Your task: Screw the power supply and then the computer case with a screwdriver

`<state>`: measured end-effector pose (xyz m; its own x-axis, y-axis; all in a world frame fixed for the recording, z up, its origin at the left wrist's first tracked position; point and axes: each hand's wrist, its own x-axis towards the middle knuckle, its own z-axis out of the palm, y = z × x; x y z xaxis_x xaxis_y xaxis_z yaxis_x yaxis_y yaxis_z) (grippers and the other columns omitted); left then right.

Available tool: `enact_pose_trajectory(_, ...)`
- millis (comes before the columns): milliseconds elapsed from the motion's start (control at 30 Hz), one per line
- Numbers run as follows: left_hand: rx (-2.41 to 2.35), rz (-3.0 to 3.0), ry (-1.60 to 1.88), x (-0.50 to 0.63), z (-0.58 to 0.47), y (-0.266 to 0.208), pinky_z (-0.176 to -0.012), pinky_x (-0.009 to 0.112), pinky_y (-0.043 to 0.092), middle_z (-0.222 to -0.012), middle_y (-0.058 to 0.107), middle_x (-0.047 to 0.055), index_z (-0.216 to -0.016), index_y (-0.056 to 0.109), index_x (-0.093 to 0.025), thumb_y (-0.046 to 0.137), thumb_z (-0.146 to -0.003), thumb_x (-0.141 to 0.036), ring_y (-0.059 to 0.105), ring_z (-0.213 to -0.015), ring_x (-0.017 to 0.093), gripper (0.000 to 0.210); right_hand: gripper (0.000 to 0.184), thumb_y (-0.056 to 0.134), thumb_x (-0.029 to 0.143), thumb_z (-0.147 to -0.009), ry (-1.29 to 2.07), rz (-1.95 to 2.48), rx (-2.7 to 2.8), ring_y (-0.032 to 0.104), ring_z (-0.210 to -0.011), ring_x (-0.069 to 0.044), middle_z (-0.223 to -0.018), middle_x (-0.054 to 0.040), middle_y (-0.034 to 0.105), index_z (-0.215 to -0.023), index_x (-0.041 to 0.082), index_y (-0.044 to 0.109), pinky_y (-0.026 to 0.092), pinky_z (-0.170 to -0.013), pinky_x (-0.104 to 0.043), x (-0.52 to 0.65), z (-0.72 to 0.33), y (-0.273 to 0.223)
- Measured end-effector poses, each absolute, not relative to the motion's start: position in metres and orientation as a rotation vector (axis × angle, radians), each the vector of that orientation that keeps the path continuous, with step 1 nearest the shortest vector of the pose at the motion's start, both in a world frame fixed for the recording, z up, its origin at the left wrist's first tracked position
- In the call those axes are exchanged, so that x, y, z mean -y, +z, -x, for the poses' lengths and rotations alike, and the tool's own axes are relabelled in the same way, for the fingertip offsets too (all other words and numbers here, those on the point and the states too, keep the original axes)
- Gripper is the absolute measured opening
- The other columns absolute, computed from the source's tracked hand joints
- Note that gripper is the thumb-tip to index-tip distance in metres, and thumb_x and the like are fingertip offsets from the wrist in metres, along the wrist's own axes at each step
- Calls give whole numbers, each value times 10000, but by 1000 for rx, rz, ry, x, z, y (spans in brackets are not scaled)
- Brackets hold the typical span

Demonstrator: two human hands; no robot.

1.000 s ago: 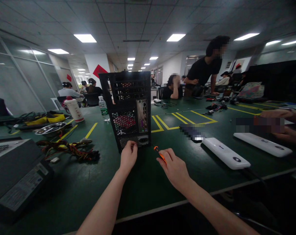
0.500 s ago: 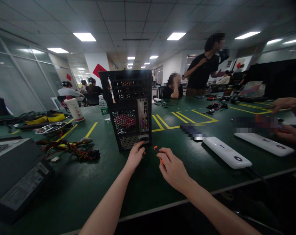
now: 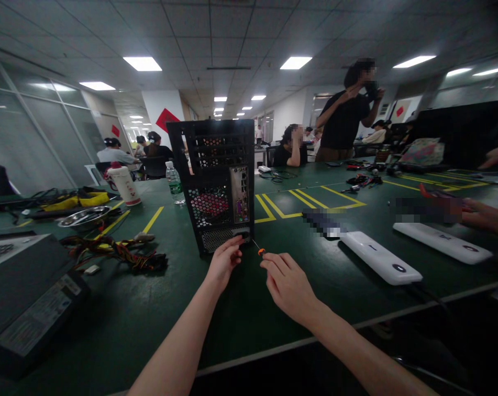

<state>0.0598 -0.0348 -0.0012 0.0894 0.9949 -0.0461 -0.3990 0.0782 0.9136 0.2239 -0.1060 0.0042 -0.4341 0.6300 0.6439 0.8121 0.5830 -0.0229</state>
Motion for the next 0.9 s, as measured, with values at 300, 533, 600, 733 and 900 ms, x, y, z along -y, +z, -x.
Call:
enact_pose_trajectory(300, -873, -876, 1273, 37, -60, 2, -467, 149, 382, -1089, 584, 109, -938, 617, -136, 535, -664, -113, 500, -551, 33, 287, 143, 398, 227, -856, -361, 1202, 2026, 553, -816, -157, -983, -80, 535, -948, 178, 496, 481, -684, -297, 104, -227, 4)
enact_pose_trajectory(533, -833, -784, 1259, 39, -59, 8, -470, 155, 389, -1069, 584, 125, -901, 588, -117, 531, -664, -129, 507, -560, 45, 245, 207, 401, 143, -791, -223, 1202, 2104, 551, -834, -174, -1076, -122, 439, -994, 148, 438, 492, -676, -320, 109, -224, 4)
enact_pose_trajectory(600, -830, -777, 1259, 38, -59, 8, -472, 157, 391, -1061, 587, 128, -901, 580, -115, 520, -672, -132, 512, -561, 48, 238, 220, 380, 124, -798, -237, 1163, 2118, 550, -852, -179, -1064, -123, 456, -1014, 144, 418, 494, -688, -329, 108, -224, 2)
enact_pose_trajectory(733, -851, -803, 1263, 36, -59, 4, -473, 158, 395, -1075, 581, 123, -904, 569, -121, 511, -678, -130, 516, -554, 45, 234, 177, 378, 176, -839, -279, 1152, 2066, 564, -844, -177, -1014, -110, 498, -1012, 154, 409, 503, -659, -310, 104, -225, -1)
enact_pose_trajectory(900, -908, -826, 1242, 34, -58, 0, -454, 152, 387, -1070, 584, 113, -893, 565, -124, 522, -670, -126, 513, -537, 40, 227, 131, 396, 245, -857, -312, 1255, 2002, 573, -753, -146, -966, -78, 523, -949, 175, 458, 498, -625, -275, 102, -228, 2)
